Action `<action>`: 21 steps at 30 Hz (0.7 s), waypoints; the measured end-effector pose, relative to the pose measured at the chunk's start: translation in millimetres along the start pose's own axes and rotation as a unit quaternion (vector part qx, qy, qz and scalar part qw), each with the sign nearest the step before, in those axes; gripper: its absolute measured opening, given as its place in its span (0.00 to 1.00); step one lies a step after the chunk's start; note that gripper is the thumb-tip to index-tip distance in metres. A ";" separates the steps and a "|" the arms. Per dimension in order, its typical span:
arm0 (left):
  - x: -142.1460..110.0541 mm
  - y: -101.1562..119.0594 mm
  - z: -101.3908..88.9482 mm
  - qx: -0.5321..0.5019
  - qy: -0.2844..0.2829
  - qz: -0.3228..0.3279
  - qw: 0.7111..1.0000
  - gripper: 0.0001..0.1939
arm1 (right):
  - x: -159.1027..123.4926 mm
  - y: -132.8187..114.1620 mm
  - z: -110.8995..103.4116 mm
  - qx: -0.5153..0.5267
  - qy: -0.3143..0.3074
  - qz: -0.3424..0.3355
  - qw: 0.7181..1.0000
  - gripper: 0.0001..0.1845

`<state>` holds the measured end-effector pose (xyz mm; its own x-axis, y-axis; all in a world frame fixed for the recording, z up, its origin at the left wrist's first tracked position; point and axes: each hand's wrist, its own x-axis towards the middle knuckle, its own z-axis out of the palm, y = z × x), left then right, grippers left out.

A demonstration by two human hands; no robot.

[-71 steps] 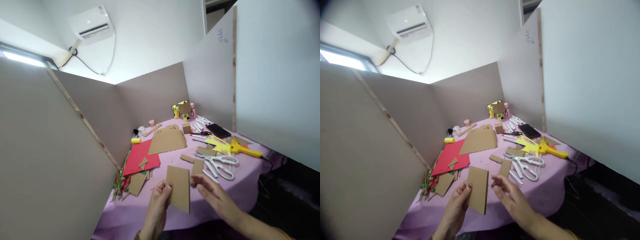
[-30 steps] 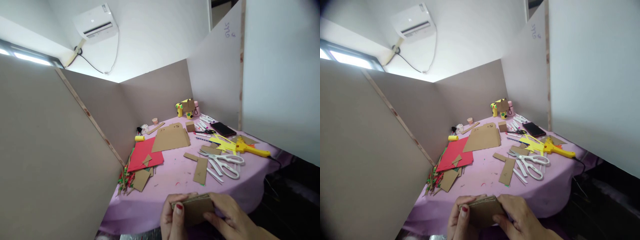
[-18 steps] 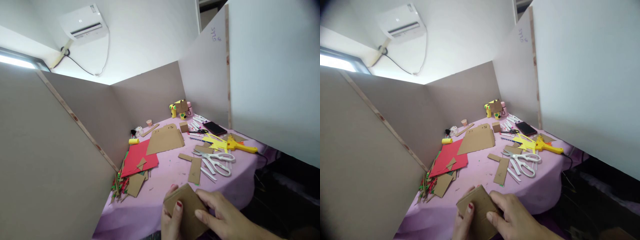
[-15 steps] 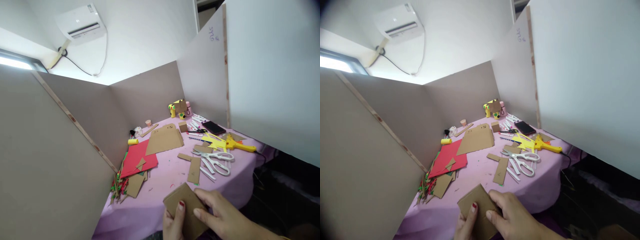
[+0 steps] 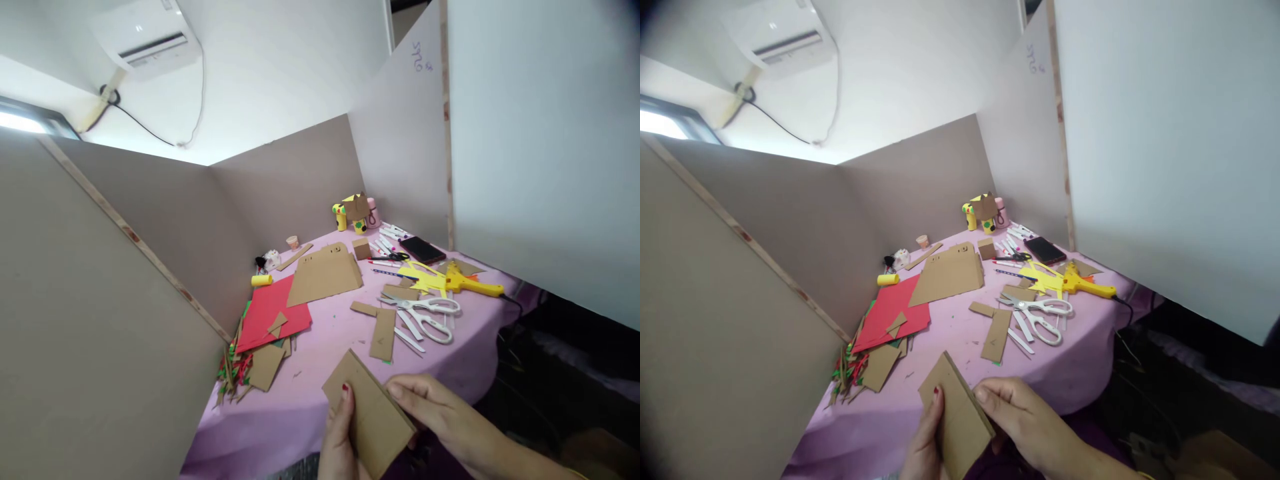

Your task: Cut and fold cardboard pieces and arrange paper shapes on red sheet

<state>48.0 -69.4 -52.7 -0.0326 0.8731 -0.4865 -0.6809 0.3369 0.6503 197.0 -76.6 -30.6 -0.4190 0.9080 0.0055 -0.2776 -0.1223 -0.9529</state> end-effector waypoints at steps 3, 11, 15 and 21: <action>-3.7 0.4 4.3 0.001 -0.003 -0.022 1.000 0.32 | 3.4 3.6 1.7 0.087 0.013 0.044 0.995 0.22; -20.5 6.1 18.4 -0.009 -0.054 -0.100 0.994 0.28 | 3.6 13.2 2.1 0.167 0.021 0.077 0.983 0.17; -24.4 10.4 22.1 -0.022 -0.058 -0.134 0.989 0.20 | 1.3 13.2 2.9 0.172 0.000 0.088 0.981 0.18; -21.9 13.1 21.0 -0.056 -0.050 -0.138 0.988 0.14 | -7.1 9.4 8.1 0.095 -0.046 0.025 0.994 0.21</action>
<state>55.2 -76.7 -21.3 0.2334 0.7858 -0.5727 -0.7306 0.5304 0.4300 190.4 -87.4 -37.1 -0.5106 0.8598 -0.0044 -0.4095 -0.2477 -0.8780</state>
